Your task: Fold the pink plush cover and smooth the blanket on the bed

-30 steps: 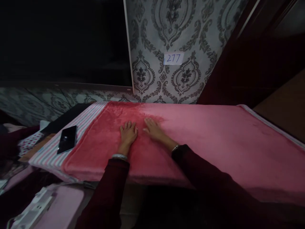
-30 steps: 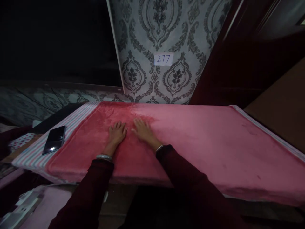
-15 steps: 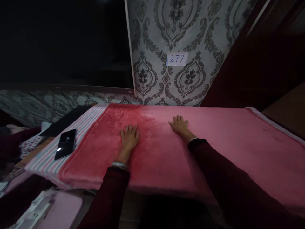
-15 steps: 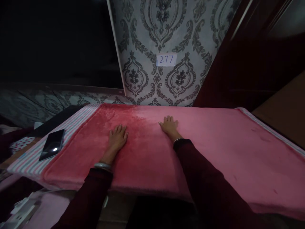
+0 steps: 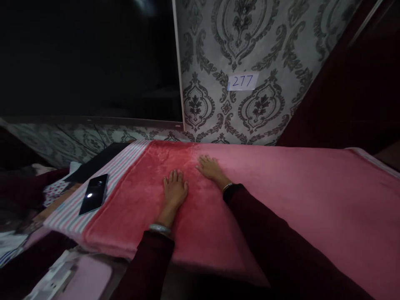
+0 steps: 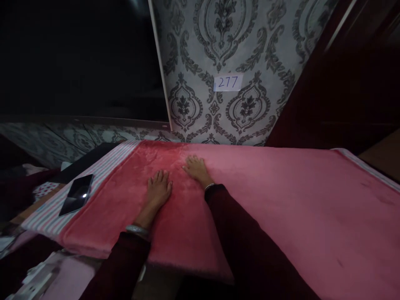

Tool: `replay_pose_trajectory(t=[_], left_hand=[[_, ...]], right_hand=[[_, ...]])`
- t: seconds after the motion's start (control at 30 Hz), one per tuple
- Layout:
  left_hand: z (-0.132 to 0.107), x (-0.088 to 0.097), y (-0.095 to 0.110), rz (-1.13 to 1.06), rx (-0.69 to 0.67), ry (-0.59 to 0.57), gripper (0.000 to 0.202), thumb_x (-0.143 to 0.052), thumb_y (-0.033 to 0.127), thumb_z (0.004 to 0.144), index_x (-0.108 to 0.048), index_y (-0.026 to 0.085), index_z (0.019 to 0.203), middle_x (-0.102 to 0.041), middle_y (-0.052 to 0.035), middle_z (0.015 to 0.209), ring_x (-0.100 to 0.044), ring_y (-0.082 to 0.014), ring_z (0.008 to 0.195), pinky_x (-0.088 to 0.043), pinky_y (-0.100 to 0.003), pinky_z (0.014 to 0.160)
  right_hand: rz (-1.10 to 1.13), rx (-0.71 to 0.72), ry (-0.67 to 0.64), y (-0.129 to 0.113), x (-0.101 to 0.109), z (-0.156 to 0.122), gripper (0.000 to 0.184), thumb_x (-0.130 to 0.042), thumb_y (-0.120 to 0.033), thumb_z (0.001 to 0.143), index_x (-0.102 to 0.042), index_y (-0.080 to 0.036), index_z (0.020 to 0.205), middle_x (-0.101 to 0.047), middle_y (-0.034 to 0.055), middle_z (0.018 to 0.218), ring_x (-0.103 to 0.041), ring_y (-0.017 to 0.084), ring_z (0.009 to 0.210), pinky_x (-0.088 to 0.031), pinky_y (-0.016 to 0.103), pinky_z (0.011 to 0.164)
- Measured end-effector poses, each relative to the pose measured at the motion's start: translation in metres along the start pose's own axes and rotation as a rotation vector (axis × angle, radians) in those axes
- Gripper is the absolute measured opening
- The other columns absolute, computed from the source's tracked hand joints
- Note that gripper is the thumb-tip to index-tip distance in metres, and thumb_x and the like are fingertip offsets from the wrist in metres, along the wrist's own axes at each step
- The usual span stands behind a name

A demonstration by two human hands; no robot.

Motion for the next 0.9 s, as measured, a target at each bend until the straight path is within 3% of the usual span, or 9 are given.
replay_pose_trajectory(t=[0.2,0.4,0.53,0.73,0.83,0.9], left_hand=[[0.0,0.001,0.001,-0.013,-0.006,-0.017,0.06,-0.034,0.035,0.104,-0.046,0.012,0.158,-0.039,-0.0194,0.168,-0.033,-0.0329,0.157,-0.029,-0.057,0.126],[0.001,0.008,0.003,-0.012,-0.015,0.004,0.06,-0.033,0.034,0.104,-0.046,0.011,0.157,-0.04,-0.0198,0.167,-0.033,-0.0333,0.157,-0.03,-0.058,0.125],[0.004,0.008,0.002,-0.018,-0.034,0.03,0.06,-0.033,0.034,0.103,-0.048,0.012,0.156,-0.042,-0.02,0.166,-0.036,-0.0333,0.155,-0.032,-0.058,0.124],[0.006,0.009,0.002,-0.032,-0.039,0.058,0.06,-0.031,0.034,0.102,-0.049,0.011,0.154,-0.044,-0.0206,0.164,-0.037,-0.0341,0.154,-0.034,-0.059,0.122],[0.007,0.01,0.002,-0.041,-0.044,0.076,0.059,-0.032,0.035,0.101,-0.051,0.011,0.152,-0.046,-0.0214,0.162,-0.039,-0.0346,0.152,-0.035,-0.058,0.12],[0.007,0.011,0.003,-0.05,-0.053,0.093,0.058,-0.033,0.035,0.101,-0.054,0.011,0.149,-0.048,-0.0222,0.161,-0.04,-0.0355,0.151,-0.036,-0.059,0.118]], right_hand=[[-0.12,-0.244,0.036,0.103,0.015,-0.021,0.065,-0.026,-0.048,0.108,-0.032,-0.021,0.167,-0.026,0.0123,0.174,-0.025,0.032,0.158,-0.025,0.061,0.123],[-0.158,-0.45,0.01,0.183,0.035,-0.091,0.062,-0.023,-0.047,0.109,-0.032,-0.026,0.167,-0.024,0.0086,0.175,-0.024,0.03,0.159,-0.027,0.059,0.123],[-0.159,-0.639,0.04,0.243,0.053,-0.169,0.062,-0.02,-0.047,0.108,-0.034,-0.029,0.166,-0.027,0.0079,0.174,-0.027,0.03,0.157,-0.03,0.06,0.121],[-0.08,-1.039,0.166,0.331,0.075,-0.337,0.065,-0.021,-0.046,0.106,-0.039,-0.023,0.165,-0.033,0.0158,0.171,-0.033,0.038,0.153,-0.033,0.065,0.117],[-0.045,-1.202,0.21,0.347,0.078,-0.402,0.065,-0.025,-0.046,0.105,-0.043,-0.022,0.162,-0.041,0.0238,0.163,-0.038,0.043,0.149,-0.038,0.068,0.11],[-0.064,-1.198,0.225,0.339,0.079,-0.417,0.066,-0.025,-0.046,0.105,-0.044,-0.017,0.161,-0.04,0.0268,0.162,-0.037,0.045,0.149,-0.04,0.068,0.109]])
Point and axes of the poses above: each hand's wrist, its own z-axis towards the middle knuckle, its own x-axis out of the back of the hand, y = z × x, the point moved 7 cm from there along z, towards the middle knuckle
